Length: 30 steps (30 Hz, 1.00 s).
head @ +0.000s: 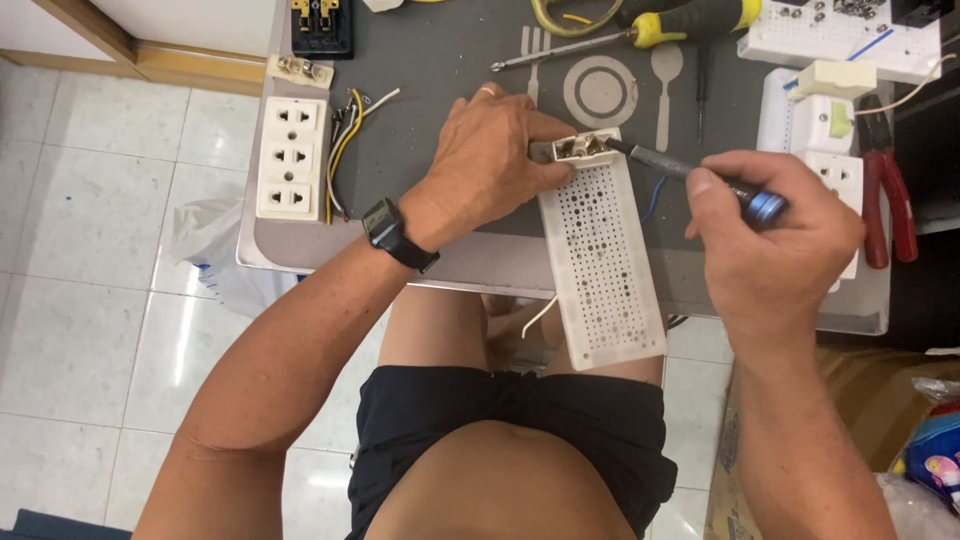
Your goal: Wiring a white electrical component by connecting wires to brass terminals using a screwdriver.
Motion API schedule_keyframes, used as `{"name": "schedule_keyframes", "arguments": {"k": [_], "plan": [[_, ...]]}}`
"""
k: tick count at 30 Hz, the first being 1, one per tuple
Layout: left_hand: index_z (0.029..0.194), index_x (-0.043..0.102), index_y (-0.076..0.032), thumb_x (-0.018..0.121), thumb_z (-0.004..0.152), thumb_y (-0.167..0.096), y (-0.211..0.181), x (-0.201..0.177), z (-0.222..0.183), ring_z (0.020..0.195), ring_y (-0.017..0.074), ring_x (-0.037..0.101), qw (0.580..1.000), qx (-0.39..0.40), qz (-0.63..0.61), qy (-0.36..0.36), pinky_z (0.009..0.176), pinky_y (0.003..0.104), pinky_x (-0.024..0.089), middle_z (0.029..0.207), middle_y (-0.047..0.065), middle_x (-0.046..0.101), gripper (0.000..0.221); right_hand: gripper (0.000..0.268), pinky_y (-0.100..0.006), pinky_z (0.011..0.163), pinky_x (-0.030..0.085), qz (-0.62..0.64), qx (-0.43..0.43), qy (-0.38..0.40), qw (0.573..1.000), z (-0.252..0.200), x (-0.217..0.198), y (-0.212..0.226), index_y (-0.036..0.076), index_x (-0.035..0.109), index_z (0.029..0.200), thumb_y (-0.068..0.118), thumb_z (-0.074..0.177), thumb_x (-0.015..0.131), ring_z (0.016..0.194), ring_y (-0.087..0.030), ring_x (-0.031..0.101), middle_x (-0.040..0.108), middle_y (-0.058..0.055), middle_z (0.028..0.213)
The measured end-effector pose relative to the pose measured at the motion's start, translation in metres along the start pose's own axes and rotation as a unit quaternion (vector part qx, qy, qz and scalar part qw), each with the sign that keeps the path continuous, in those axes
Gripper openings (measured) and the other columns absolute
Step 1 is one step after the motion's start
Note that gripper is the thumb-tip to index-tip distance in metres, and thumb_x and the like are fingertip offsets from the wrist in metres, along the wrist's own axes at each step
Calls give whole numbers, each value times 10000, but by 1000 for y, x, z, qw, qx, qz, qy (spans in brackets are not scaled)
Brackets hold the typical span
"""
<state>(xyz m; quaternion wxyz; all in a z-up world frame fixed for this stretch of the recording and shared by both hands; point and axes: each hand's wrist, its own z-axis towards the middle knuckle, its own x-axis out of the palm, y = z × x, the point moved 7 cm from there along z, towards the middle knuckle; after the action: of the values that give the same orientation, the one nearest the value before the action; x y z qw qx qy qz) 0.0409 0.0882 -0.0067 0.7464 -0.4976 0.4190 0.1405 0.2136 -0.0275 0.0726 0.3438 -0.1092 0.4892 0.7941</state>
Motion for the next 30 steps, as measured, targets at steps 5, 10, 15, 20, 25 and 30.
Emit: {"name": "schedule_keyframes", "arguments": {"k": [5,10,15,20,25,30], "plan": [[1085,762,-271,748,816,-369,-3,-1,-1,784,243,435,1000,16,10,-2,638,365,339,707,2,514,287,44,-246,558,467,-13,27,8,1000,1,4,-5,-108,698,1007,-111,974,669,589,-174,601,619,-143,692],[1096,758,-215,755,803,-328,-4,0,0,920,296,483,1000,9,9,1,742,453,384,860,59,627,314,40,-237,564,465,-19,40,11,999,6,5,-6,-96,697,990,-95,959,673,589,-158,595,633,-136,701],[1041,777,-284,738,811,-308,-5,-2,2,881,269,463,999,-21,-3,29,769,439,377,774,7,588,235,49,-241,545,479,-17,43,23,999,8,10,-7,-111,688,994,-102,949,673,598,-193,633,656,-162,746],[1068,768,-231,764,801,-303,-5,-2,1,871,264,473,1000,11,6,-2,746,433,391,807,3,609,277,45,-234,553,431,-40,53,18,998,4,7,-16,-94,703,994,-108,951,706,611,-142,548,636,-114,748],[1077,763,-211,792,791,-337,-2,1,1,903,279,485,1000,15,17,-5,752,464,397,874,13,639,314,56,-233,545,395,-53,43,29,997,6,5,-18,-90,708,990,-105,937,719,600,-126,506,633,-103,758],[1065,761,-211,796,789,-328,-4,0,1,895,281,483,999,29,18,-10,721,457,387,866,10,635,302,64,-236,530,431,-62,6,61,996,15,4,-9,-104,704,970,-125,917,731,600,-146,549,663,-134,783]]}}
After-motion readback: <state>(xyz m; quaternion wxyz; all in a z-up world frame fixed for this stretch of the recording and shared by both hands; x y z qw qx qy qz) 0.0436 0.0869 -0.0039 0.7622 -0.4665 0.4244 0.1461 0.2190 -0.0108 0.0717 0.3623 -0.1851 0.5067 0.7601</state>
